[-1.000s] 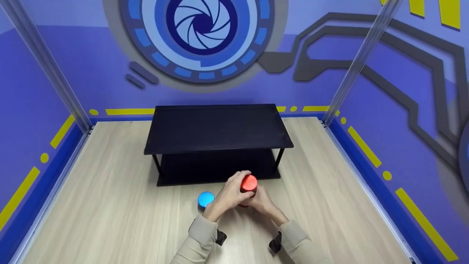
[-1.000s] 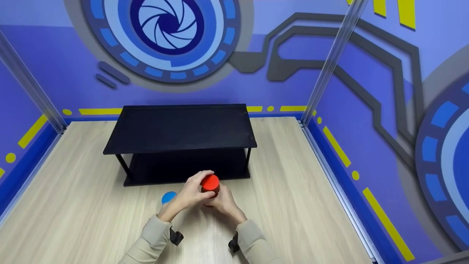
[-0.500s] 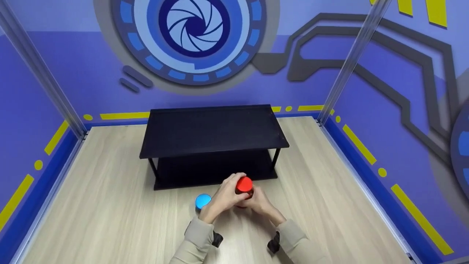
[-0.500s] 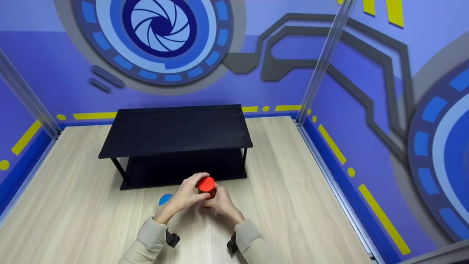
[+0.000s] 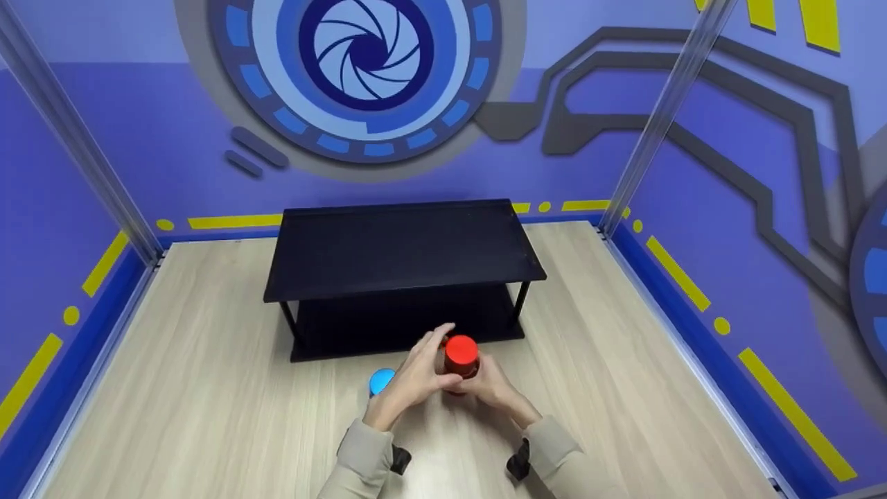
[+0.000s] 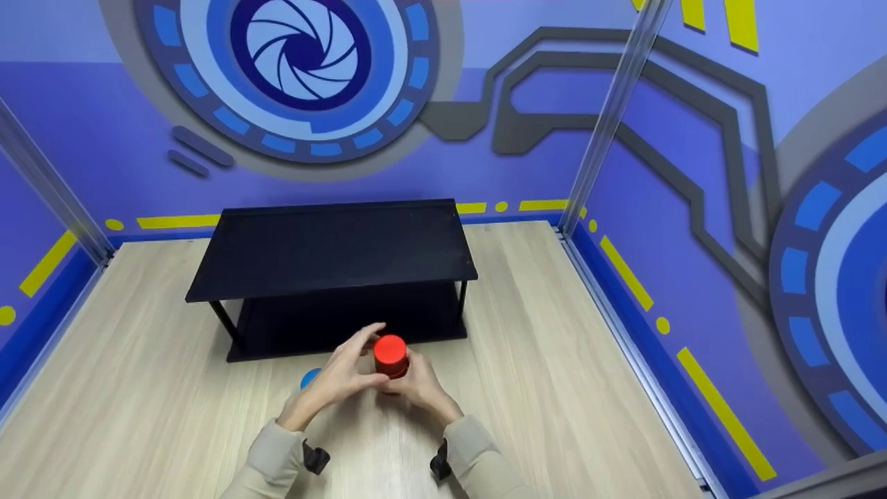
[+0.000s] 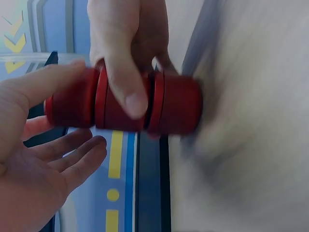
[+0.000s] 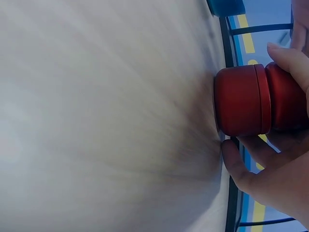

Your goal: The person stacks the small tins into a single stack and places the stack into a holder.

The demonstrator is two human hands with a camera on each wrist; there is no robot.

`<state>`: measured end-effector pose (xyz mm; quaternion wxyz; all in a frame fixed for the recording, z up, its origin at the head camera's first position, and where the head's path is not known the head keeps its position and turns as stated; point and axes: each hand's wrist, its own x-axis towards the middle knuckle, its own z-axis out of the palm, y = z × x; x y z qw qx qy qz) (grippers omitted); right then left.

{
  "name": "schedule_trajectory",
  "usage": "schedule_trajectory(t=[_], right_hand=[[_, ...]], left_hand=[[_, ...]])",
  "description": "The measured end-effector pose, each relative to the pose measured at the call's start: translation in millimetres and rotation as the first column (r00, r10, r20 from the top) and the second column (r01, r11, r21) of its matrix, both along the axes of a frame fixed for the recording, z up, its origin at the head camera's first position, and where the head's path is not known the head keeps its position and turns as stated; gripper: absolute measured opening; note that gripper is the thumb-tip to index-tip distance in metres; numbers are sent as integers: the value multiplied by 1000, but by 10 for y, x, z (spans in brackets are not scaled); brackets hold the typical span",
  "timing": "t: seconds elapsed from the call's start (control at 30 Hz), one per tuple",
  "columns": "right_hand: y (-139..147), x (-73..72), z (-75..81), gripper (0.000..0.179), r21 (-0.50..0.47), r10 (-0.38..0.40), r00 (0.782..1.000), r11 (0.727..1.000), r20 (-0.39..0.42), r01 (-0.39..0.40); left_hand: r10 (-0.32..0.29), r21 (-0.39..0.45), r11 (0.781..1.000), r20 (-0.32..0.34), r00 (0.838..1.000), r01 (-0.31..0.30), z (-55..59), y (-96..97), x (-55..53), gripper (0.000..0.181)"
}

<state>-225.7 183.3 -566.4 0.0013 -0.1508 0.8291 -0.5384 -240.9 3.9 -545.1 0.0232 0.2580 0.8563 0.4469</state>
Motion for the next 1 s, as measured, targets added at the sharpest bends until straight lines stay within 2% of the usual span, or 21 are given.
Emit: schedule_trajectory(t=[0.13, 0.27, 0.37, 0.43, 0.57, 0.77, 1.0], right_hand=[[3, -7, -85, 41, -21, 25, 1000, 999, 12, -24], [41, -80, -260, 43, -23, 13, 1000, 1000, 15, -13], [69, -133, -352, 46, -15, 1, 1000, 1000, 26, -1], [77, -148, -364, 47, -18, 5, 999, 1000, 42, -5], [79, -149, -357, 47, -36, 17, 999, 999, 51, -15], [76, -143, -331, 46, -44, -2, 998, 999, 59, 5], [92, -147, -335, 48, -12, -4, 998, 1000, 60, 5]], left_hand=[[66, -10, 998, -54, 996, -67, -62, -229, 26, 88], [172, -59, 982, -136, 976, -182, -127, -463, 9, 88], [226, -113, 964, -138, 964, -242, -193, -616, 5, 87], [248, -153, 953, -108, 963, -263, -244, -701, 18, 86], [267, -177, 947, -34, 963, -268, -324, -801, 53, 85], [234, -117, 967, 52, 971, -227, -335, -817, 103, 79], [203, -156, 969, 62, 977, -191, -389, -825, 179, 73]])
